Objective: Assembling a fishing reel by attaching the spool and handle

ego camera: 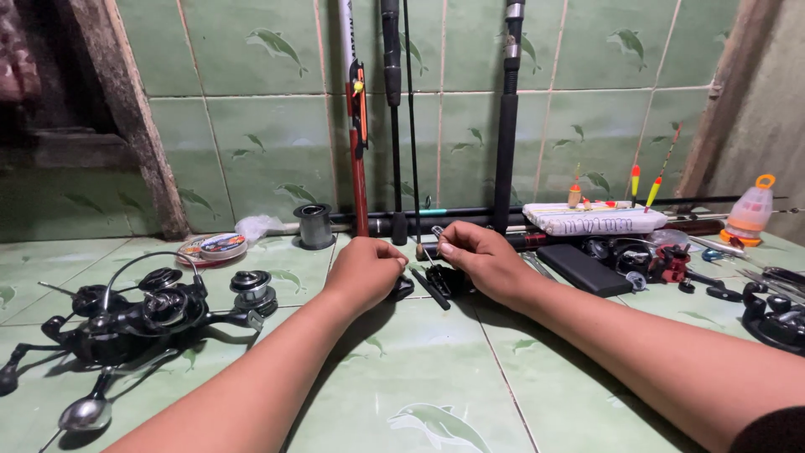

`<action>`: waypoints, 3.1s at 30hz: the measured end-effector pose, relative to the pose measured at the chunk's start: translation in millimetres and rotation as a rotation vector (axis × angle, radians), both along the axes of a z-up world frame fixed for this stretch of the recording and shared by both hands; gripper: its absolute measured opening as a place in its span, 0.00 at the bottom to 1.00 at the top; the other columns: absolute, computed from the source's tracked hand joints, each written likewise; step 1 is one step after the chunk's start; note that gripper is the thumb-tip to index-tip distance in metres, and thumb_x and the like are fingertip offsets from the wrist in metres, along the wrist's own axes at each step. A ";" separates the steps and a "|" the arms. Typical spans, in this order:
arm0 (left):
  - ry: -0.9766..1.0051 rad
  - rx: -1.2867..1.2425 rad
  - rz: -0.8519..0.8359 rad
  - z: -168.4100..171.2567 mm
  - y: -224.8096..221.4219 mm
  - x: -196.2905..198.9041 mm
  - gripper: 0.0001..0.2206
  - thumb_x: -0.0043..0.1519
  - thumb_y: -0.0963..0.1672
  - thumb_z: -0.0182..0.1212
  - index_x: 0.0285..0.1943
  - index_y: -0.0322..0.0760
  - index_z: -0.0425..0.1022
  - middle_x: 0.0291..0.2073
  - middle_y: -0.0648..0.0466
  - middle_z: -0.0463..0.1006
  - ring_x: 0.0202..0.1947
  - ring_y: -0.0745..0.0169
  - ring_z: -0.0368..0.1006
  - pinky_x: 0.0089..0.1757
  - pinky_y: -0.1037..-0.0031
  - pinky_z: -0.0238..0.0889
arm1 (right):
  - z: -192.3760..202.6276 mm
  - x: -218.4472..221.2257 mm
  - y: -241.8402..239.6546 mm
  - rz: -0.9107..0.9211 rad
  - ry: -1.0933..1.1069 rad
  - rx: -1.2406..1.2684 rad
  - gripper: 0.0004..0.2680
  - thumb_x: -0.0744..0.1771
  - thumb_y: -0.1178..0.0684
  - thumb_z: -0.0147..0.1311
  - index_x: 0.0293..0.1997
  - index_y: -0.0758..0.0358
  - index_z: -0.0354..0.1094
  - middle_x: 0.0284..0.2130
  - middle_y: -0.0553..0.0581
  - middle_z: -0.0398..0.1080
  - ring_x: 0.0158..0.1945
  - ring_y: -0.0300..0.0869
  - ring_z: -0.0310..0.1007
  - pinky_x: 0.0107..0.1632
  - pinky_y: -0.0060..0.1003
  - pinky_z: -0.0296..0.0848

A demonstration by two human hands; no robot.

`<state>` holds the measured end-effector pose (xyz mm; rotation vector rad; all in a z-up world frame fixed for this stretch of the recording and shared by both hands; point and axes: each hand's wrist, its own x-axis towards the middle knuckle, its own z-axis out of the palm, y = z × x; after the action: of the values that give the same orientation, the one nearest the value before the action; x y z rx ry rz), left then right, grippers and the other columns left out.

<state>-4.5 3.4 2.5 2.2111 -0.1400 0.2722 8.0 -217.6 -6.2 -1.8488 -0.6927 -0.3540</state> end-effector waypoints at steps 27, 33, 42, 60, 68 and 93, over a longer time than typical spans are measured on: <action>-0.321 -0.043 -0.455 66.2 -175.2 36.6 0.13 0.66 0.47 0.55 0.51 0.37 0.81 0.44 0.43 0.84 0.55 0.37 0.76 0.52 0.52 0.67 | 98.8 -2.1 -151.2 -0.166 -0.216 -0.098 0.02 0.62 0.63 0.65 0.32 0.65 0.78 0.16 0.58 0.73 0.17 0.35 0.68 0.23 0.25 0.67; -0.231 0.210 -0.630 62.8 -247.5 -0.1 0.14 0.66 0.49 0.50 0.55 0.46 0.78 0.51 0.50 0.83 0.60 0.47 0.74 0.55 0.52 0.67 | 124.1 -61.0 -226.4 -0.340 0.223 -0.135 0.02 0.58 0.66 0.67 0.28 0.71 0.78 0.16 0.65 0.75 0.15 0.38 0.65 0.22 0.27 0.54; -0.434 0.553 -0.824 22.1 -332.3 -43.8 0.10 0.61 0.49 0.53 0.45 0.52 0.80 0.44 0.54 0.82 0.56 0.44 0.76 0.53 0.53 0.66 | 107.6 -64.8 -319.2 -0.513 0.467 -0.165 0.04 0.58 0.62 0.70 0.26 0.70 0.77 0.12 0.64 0.65 0.14 0.38 0.60 0.17 0.26 0.53; -0.580 0.450 -0.859 15.1 -322.2 -50.7 0.07 0.56 0.44 0.58 0.39 0.47 0.80 0.37 0.52 0.80 0.47 0.41 0.78 0.44 0.54 0.69 | 94.1 -57.8 -303.1 -0.510 0.414 -0.189 0.04 0.58 0.60 0.70 0.25 0.66 0.78 0.11 0.57 0.62 0.14 0.38 0.57 0.19 0.27 0.52; -0.582 0.475 -0.723 23.6 -264.6 -28.1 0.07 0.58 0.45 0.55 0.38 0.50 0.79 0.37 0.53 0.80 0.48 0.42 0.79 0.43 0.53 0.70 | 116.1 -54.8 -236.0 -0.444 0.329 -0.157 0.03 0.59 0.62 0.68 0.26 0.67 0.78 0.11 0.58 0.60 0.14 0.37 0.54 0.18 0.27 0.50; -0.335 0.684 -0.741 14.5 -341.3 -47.7 0.15 0.59 0.48 0.50 0.42 0.40 0.82 0.41 0.48 0.84 0.49 0.39 0.78 0.49 0.56 0.56 | 102.5 -76.3 -298.6 -0.657 0.329 -0.230 0.01 0.59 0.64 0.66 0.26 0.70 0.78 0.09 0.61 0.61 0.13 0.43 0.58 0.20 0.35 0.56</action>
<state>-52.2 -337.9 17.0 2.5539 -1.3714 0.1847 -68.3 -516.2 96.3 -2.2602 0.1225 -0.3849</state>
